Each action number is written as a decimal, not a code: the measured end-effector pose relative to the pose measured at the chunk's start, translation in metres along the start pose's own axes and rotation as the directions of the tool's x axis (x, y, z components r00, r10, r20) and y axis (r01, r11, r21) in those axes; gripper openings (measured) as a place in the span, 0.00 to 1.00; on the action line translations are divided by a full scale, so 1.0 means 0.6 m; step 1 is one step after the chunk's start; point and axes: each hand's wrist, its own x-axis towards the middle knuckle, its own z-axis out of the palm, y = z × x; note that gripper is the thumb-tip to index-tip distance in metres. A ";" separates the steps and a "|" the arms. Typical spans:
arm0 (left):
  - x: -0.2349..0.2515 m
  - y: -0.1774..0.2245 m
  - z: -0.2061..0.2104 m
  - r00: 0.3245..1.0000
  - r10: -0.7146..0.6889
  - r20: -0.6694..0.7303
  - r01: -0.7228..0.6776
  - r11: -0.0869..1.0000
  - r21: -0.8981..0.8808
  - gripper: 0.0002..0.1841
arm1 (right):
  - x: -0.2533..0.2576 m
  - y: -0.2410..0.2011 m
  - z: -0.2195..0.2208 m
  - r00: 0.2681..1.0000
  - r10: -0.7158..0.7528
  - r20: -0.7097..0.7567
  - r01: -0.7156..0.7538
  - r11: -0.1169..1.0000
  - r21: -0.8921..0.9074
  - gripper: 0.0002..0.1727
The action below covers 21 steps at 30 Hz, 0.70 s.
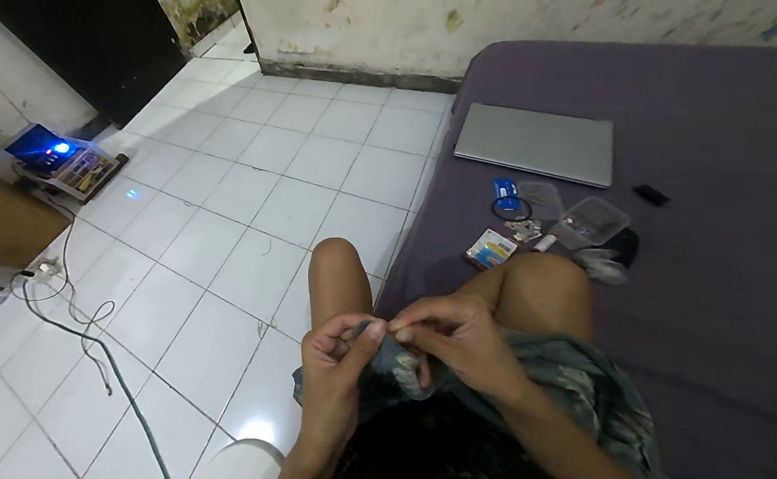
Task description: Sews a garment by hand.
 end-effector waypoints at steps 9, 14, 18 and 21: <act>0.003 -0.004 -0.001 0.999 0.010 -0.045 -0.009 1.000 0.014 0.05 | -0.001 0.005 -0.001 0.999 0.042 -0.022 -0.042 0.999 0.010 0.04; 0.005 -0.018 0.003 0.996 0.008 -0.085 -0.004 0.999 0.049 0.05 | 0.004 0.012 0.003 0.992 -0.063 -0.112 0.046 0.988 -0.147 0.05; 0.011 -0.036 0.006 0.985 0.050 -0.165 -0.031 0.993 0.112 0.07 | 0.007 0.016 0.000 0.944 -0.325 -0.050 0.264 0.839 -0.476 0.13; 0.016 -0.049 0.014 0.978 0.058 -0.200 -0.027 0.988 0.152 0.08 | 0.012 0.028 0.006 0.893 -0.451 -0.012 0.341 0.692 -0.637 0.08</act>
